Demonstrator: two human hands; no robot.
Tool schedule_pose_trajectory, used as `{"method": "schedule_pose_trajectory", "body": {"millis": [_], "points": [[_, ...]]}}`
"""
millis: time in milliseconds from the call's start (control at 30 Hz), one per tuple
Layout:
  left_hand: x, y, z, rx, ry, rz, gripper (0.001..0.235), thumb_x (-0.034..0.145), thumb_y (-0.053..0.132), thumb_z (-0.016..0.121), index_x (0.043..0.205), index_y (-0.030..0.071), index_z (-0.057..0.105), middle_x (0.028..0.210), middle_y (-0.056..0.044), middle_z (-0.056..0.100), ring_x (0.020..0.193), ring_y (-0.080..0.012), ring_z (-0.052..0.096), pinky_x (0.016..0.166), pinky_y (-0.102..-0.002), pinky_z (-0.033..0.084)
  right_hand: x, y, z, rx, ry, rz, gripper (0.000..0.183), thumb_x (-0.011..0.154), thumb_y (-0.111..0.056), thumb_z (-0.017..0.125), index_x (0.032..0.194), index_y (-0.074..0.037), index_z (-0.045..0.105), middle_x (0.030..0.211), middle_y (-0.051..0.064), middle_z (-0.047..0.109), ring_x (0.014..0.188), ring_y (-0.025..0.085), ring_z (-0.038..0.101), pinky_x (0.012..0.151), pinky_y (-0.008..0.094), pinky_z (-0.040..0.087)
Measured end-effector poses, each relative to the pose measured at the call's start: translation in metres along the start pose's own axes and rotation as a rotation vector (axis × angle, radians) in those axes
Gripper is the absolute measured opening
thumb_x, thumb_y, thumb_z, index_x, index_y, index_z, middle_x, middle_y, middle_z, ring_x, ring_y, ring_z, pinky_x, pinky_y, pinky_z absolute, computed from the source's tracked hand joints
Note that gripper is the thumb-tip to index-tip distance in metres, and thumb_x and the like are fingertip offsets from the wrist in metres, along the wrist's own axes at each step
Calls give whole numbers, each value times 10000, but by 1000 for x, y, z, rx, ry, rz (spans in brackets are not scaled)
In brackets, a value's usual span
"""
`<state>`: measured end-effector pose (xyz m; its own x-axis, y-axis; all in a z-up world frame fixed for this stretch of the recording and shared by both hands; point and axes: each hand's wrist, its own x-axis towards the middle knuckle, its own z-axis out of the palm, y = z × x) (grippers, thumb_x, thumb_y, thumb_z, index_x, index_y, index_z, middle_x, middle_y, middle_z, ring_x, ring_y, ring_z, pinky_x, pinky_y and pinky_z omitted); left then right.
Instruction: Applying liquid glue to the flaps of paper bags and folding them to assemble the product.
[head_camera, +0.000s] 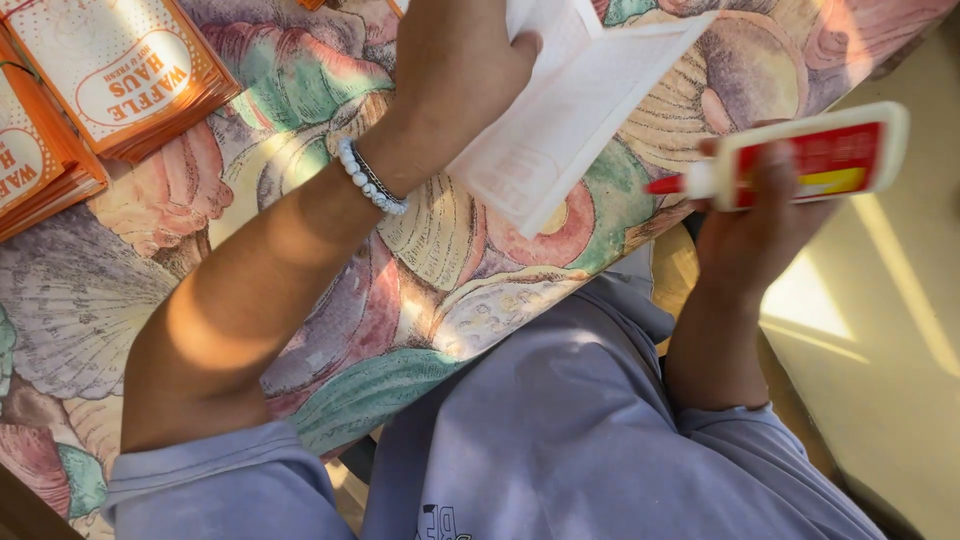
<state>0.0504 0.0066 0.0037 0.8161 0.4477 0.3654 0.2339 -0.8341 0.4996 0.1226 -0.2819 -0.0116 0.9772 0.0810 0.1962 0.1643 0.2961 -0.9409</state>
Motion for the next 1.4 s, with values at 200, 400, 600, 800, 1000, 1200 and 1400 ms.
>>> {"method": "schedule_pose_trajectory", "body": {"millis": [200,400,600,800,1000,1200,1400], "points": [[-18,31,-22,42,-95,-32,293,827,101,818,1067,80,651,768,-177,724,654,-440,715,479,-530,562,-19,-17,17,211,-571,-70,203,988,-167,692,1111,-38,593,1000,112,656,1252,394,702,784,386,705],[-31,35,-32,446,55,172,824,813,383,1021,1394,113,503,1304,-131,571,1159,-338,582,983,-492,465,-34,-44,51,-38,-988,-123,165,1014,-83,632,1175,-49,615,1121,116,725,1452,354,558,1420,559,305],[-52,21,-29,559,-111,719,428,1141,205,690,1543,72,626,1762,-196,248,1625,-354,88,1333,-550,29,-48,-7,58,134,-405,558,380,927,-133,714,1220,17,524,1110,352,700,1194,469,712,804,461,698],[-85,-6,-33,63,-355,661,483,1106,173,400,1553,24,502,1640,-238,372,1514,-449,314,1229,-613,176,-47,-8,44,-124,-615,196,258,956,-245,708,1090,-39,631,1123,197,700,1109,300,703,998,395,570],[-85,9,-46,89,-664,515,612,1107,424,195,1625,104,254,1707,-128,151,1566,-363,25,1221,-624,-75,-70,-12,17,-298,-525,51,361,879,-127,822,1140,-29,592,1111,185,707,1002,281,717,886,380,633],[-108,10,-43,200,-512,567,792,1052,600,333,1650,81,312,1725,-178,179,1576,-440,84,1220,-727,16,-89,-2,15,-517,-528,-37,321,878,-97,862,1111,10,669,1051,134,723,959,203,704,875,319,623],[-109,14,-48,261,-533,547,833,1027,649,268,1671,122,249,1740,-163,131,1590,-418,42,1214,-737,-21,-83,-5,11,-504,-480,78,329,880,-88,859,1143,-35,668,1091,106,723,955,173,690,845,292,608]]}}
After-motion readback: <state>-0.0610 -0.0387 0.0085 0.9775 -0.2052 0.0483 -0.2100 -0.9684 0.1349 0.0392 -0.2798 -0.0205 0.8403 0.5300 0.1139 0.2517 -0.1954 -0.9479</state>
